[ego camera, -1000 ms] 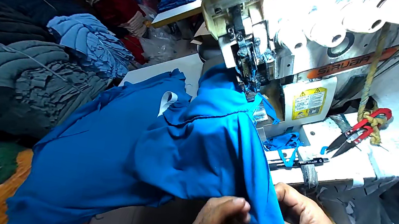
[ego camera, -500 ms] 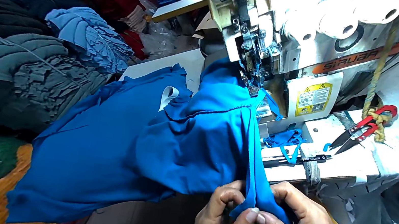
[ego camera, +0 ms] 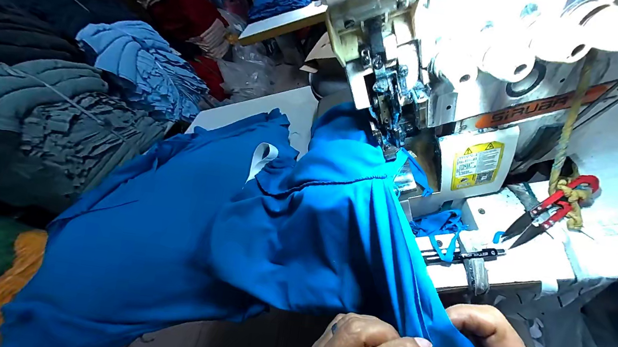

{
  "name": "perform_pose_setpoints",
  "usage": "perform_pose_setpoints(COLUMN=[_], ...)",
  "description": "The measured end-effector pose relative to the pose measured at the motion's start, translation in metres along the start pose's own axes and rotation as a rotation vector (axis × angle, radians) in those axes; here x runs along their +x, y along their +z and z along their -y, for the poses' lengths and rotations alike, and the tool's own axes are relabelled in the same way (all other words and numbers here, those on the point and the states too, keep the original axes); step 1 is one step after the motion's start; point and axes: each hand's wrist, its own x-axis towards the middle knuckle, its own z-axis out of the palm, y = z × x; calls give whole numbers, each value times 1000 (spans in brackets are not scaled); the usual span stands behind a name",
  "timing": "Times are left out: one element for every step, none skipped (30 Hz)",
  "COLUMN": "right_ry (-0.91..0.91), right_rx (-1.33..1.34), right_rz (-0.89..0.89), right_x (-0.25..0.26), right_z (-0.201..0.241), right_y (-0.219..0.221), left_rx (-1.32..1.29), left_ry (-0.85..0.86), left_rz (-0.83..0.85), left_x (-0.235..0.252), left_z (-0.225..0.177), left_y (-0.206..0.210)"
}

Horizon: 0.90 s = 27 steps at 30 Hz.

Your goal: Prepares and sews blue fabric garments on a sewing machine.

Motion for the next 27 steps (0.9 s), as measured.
perform_pose_setpoints(right_ry=[-6,-12,-24,-31,-34,-40,-50,-60,-69,-77,-88,-103,-115,-124,-130,-133,-135,-139,-144,-153,-164,-174,-183,-191,-196,-199,-198], right_rx=[18,37,56,70,72,67,58,52,42,28,11,-4,-15,-22,-26,-30,-36,-42,-46,-52,-64,-77,-93,-104,-106,-96,-86], right_rz=[-10,-13,-11,-10,-13,-14,-3,14,26,33,35,39,39,40,39,38,40,46,54,66,75,83,90,95,97,97,93], right_x=[-1,-2,-2,-2,-1,-1,0,0,0,0,-1,-1,-1,-1,-1,-1,-1,-1,-1,-1,-1,-1,-1,-2,-2,-3,-3], right_z=[-1,-2,-4,-5,-5,-5,-5,-5,-5,-5,-5,-6,-7,-8,-8,-8,-8,-8,-7,-7,-7,-6,-4,-3,-2,-2,-2], right_y=[1,1,1,2,2,2,2,1,1,2,2,2,2,2,2,2,2,2,2,2,3,4,4,5,5,5,4], left_rx=[-28,-61,-87,-105,-113,-114,-116,-115,-102,-79,-47,-6,41,77,91,82,60,35,17,9,12,21,43,66,82,85,85], left_ry=[-3,-3,-1,3,6,2,-10,-25,-35,-39,-39,-33,-22,-5,19,46,69,79,77,78,87,101,121,141,156,164,164], left_rz=[7,12,18,21,22,21,17,1,-26,-59,-89,-113,-121,-119,-111,-99,-93,-93,-98,-107,-117,-125,-125,-117,-113,-105,-96], left_x=[0,1,1,1,1,1,1,1,0,0,0,-1,-1,-1,-1,0,0,1,1,2,3,4,5,5,5,5,5], left_z=[1,1,1,0,0,0,-1,-1,0,0,1,2,3,4,5,5,5,4,3,1,-1,-2,-4,-6,-7,-8,-8], left_y=[1,1,1,2,2,2,2,2,2,2,2,1,0,-2,-3,-3,-3,-2,-1,0,0,0,-1,-2,-2,-1,0])
